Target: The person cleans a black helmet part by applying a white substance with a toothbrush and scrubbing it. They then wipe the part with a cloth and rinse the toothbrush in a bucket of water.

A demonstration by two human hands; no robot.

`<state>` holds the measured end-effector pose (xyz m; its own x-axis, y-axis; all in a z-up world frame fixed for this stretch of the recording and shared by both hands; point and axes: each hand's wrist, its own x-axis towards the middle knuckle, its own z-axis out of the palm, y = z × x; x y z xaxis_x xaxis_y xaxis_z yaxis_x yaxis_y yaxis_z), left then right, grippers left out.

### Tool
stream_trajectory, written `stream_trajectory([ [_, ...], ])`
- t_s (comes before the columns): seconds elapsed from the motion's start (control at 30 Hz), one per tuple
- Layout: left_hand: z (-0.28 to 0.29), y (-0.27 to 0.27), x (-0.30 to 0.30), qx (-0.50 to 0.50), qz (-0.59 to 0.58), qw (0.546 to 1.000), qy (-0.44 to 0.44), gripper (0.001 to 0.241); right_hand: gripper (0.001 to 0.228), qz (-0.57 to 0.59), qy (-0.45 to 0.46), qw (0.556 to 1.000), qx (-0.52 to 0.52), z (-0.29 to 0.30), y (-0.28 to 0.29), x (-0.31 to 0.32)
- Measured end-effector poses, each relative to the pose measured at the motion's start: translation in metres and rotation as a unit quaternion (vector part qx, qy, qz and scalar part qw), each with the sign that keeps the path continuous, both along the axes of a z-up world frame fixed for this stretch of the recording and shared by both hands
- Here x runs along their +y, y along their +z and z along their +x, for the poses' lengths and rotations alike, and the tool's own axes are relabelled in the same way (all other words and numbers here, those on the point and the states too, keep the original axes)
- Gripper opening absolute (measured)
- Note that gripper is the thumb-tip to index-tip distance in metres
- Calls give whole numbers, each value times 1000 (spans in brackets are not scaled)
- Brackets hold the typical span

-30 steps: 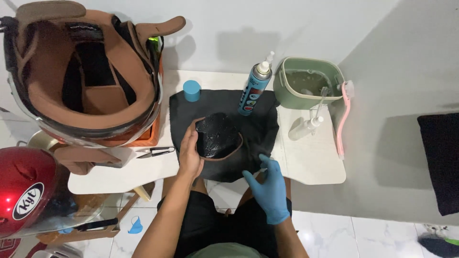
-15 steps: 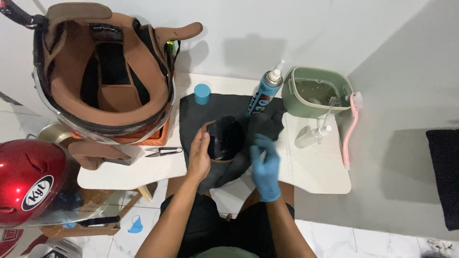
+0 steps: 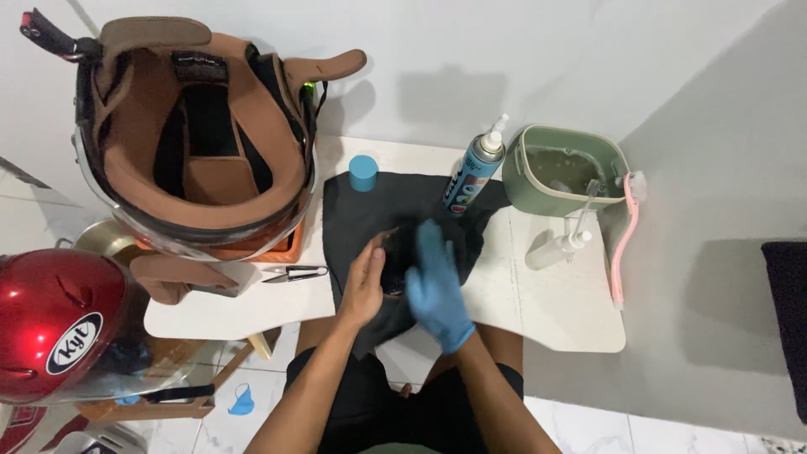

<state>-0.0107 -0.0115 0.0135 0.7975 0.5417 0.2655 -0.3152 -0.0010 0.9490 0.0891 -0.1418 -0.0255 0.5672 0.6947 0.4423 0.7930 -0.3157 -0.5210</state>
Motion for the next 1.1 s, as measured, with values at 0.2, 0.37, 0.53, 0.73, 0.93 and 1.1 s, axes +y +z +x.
stream_trajectory([
  [0.2, 2, 2, 5, -1, 0, 1000, -12, 48, 67, -71, 44, 995, -56, -2, 10, 8],
  [0.37, 5, -28, 13, -7, -8, 1000, -20, 49, 67, -28, 56, 998, -9, -23, 25, 17],
  [0.53, 1, -3, 3, -5, -4, 999, -34, 50, 66, -24, 31, 997, -72, 9, 3, 10],
  [0.73, 4, -21, 11, 5, -2, 1000, -10, 51, 61, -23, 41, 995, -85, -46, 17, -4],
  [0.93, 4, 6, 3, 32, -14, 999, 9, 49, 47, -67, -44, 990, -114, -2, -26, -39],
  [1.1, 7, 4, -1, 15, -5, 1000, 23, 50, 44, -82, -5, 989, -121, -38, 2, -20],
])
